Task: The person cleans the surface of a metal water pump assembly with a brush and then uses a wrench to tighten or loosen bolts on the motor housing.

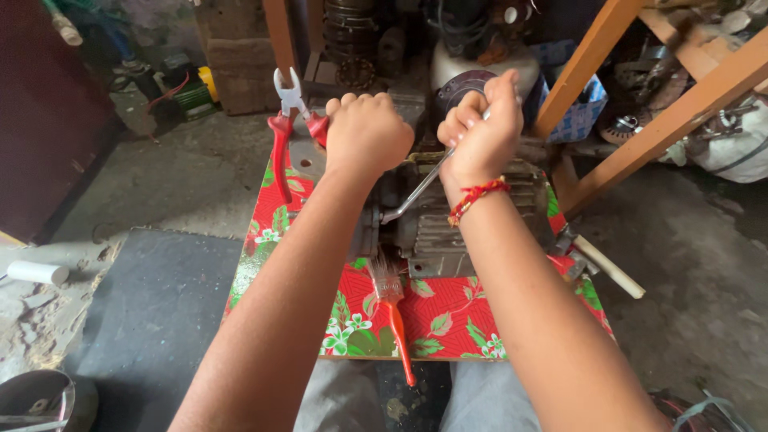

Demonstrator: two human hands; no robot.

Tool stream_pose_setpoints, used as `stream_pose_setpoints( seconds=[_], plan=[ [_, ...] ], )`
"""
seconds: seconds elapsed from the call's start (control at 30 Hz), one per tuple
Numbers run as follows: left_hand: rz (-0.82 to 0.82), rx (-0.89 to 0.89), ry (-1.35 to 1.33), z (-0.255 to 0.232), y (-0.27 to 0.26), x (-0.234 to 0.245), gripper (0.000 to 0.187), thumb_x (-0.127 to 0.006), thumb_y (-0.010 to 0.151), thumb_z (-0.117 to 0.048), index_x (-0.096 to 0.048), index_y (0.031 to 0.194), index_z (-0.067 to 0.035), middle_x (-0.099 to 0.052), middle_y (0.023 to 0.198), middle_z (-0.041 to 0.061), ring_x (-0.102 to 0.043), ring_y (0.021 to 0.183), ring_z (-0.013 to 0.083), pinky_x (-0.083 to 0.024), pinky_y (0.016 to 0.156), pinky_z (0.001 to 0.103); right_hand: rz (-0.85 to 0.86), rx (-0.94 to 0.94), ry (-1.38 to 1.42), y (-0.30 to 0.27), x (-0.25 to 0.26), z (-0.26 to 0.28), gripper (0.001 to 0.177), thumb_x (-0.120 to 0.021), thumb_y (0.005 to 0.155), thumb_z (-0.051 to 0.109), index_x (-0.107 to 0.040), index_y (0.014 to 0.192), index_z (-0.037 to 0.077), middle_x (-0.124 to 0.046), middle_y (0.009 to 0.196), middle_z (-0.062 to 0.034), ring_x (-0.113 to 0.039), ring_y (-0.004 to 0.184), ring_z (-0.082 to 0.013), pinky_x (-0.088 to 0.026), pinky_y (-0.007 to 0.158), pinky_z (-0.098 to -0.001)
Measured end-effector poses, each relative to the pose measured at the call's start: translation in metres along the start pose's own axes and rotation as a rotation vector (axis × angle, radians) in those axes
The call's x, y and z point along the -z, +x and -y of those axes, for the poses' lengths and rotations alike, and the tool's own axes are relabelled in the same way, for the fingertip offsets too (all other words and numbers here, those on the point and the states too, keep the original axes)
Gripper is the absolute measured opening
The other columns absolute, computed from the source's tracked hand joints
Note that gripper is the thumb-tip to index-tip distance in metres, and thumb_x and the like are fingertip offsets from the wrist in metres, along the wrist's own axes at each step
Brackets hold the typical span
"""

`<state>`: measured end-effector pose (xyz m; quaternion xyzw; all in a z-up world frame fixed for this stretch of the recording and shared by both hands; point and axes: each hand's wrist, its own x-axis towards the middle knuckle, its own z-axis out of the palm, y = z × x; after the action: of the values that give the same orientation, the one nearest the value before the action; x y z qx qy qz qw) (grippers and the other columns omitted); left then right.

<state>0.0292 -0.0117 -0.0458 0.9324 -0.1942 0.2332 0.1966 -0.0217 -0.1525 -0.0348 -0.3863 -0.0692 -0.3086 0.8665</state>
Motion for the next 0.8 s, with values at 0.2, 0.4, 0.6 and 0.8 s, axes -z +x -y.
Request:
stream_pose_setpoints(
  seconds=[0.2, 0.4, 0.6, 0.8],
  plan=[
    [0.01, 0.039, -0.036, -0.002, 0.003, 0.002, 0.03, -0.059, 0.08, -0.025, -0.068, 0.097, -0.003, -0.072, 0.102, 0.019, -0.063, 0.105, 0.0375, -0.038, 0.097, 0.049, -0.053, -0.084, -0.079, 0.026, -0.021, -0.017, 0.052, -0.055, 0.106, 0.05, -0.034, 0.077, 0.013, -0.033, 0.057, 0.0024, -0.03, 0.043, -0.0125, -0.021, 0.042, -0.0323],
    [-0.163, 0.095, -0.334, 0.001, 0.007, 0.005, 0.027, -0.057, 0.089, -0.024, -0.058, 0.105, -0.001, -0.071, 0.102, 0.023, -0.064, 0.103, 0.0427, -0.04, 0.096, 0.055, -0.126, -0.175, -0.171, 0.029, -0.04, -0.024, 0.04, -0.055, 0.101, 0.05, -0.045, 0.08, 0.017, -0.036, 0.056, 0.0041, -0.03, 0.041, -0.0105, -0.02, 0.041, -0.0307],
    [-0.155, 0.165, -0.52, 0.002, 0.011, 0.008, 0.035, -0.051, 0.101, -0.038, -0.057, 0.104, -0.003, -0.074, 0.095, 0.021, -0.068, 0.102, 0.0413, -0.04, 0.101, 0.052, 0.047, -0.056, -0.173, -0.002, -0.053, -0.008, 0.039, -0.054, 0.104, 0.045, -0.044, 0.081, 0.015, -0.036, 0.057, 0.0032, -0.032, 0.044, -0.0099, -0.021, 0.042, -0.0295],
    [-0.104, 0.167, -0.523, 0.002, 0.011, 0.008, 0.037, -0.048, 0.1, -0.039, -0.055, 0.105, -0.003, -0.075, 0.09, 0.019, -0.069, 0.099, 0.0413, -0.035, 0.105, 0.054, 0.039, 0.091, -0.125, -0.03, -0.059, 0.001, 0.039, -0.056, 0.108, 0.038, -0.042, 0.082, 0.013, -0.036, 0.061, 0.0029, -0.03, 0.049, -0.0082, -0.024, 0.044, -0.0279]
  ],
)
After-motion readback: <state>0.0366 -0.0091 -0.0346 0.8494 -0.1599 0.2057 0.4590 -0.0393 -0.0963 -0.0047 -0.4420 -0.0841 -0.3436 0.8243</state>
